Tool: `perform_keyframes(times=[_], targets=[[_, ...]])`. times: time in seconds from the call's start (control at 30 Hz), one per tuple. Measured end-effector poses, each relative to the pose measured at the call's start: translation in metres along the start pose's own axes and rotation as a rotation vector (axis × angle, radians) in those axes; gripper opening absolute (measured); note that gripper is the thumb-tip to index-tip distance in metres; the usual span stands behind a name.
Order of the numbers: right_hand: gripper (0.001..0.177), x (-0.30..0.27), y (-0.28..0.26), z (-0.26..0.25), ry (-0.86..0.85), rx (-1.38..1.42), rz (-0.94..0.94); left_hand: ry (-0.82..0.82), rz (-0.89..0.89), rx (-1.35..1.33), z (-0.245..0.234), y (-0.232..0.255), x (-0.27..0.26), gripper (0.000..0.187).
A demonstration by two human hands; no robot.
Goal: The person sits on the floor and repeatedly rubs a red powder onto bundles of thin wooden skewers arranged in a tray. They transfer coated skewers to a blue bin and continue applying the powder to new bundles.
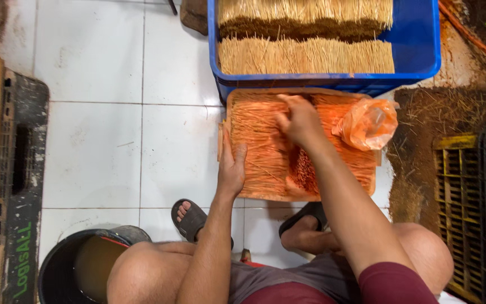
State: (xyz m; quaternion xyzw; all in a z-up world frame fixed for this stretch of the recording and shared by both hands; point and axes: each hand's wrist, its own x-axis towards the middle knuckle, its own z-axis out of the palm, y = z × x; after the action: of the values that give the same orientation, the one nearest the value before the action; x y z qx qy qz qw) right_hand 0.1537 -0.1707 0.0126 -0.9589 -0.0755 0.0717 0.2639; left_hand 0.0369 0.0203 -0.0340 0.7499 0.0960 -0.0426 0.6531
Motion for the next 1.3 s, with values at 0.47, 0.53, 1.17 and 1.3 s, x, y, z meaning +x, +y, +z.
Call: perform_keyframes(times=[0.47, 0.53, 1.17, 1.3], targets=[[0.099, 0.058, -0.023, 0.052, -0.465, -0.521, -0.082, -0.015, -0.172, 0.012, -0.004, -0.005, 0.016, 0.074], [0.099, 0.056, -0.021, 0.058, -0.471, -0.519, -0.090, -0.020, -0.170, 0.021, -0.005, -0.009, 0.018, 0.074], [0.102, 0.059, -0.025, 0.047, -0.351, -0.448, -0.055, -0.006, -0.097, 0.019, -0.004, -0.011, 0.017, 0.071], [0.104, 0.060, -0.027, 0.050, -0.453, -0.512, -0.021, -0.004, -0.089, 0.000, -0.003, -0.013, 0.018, 0.071]])
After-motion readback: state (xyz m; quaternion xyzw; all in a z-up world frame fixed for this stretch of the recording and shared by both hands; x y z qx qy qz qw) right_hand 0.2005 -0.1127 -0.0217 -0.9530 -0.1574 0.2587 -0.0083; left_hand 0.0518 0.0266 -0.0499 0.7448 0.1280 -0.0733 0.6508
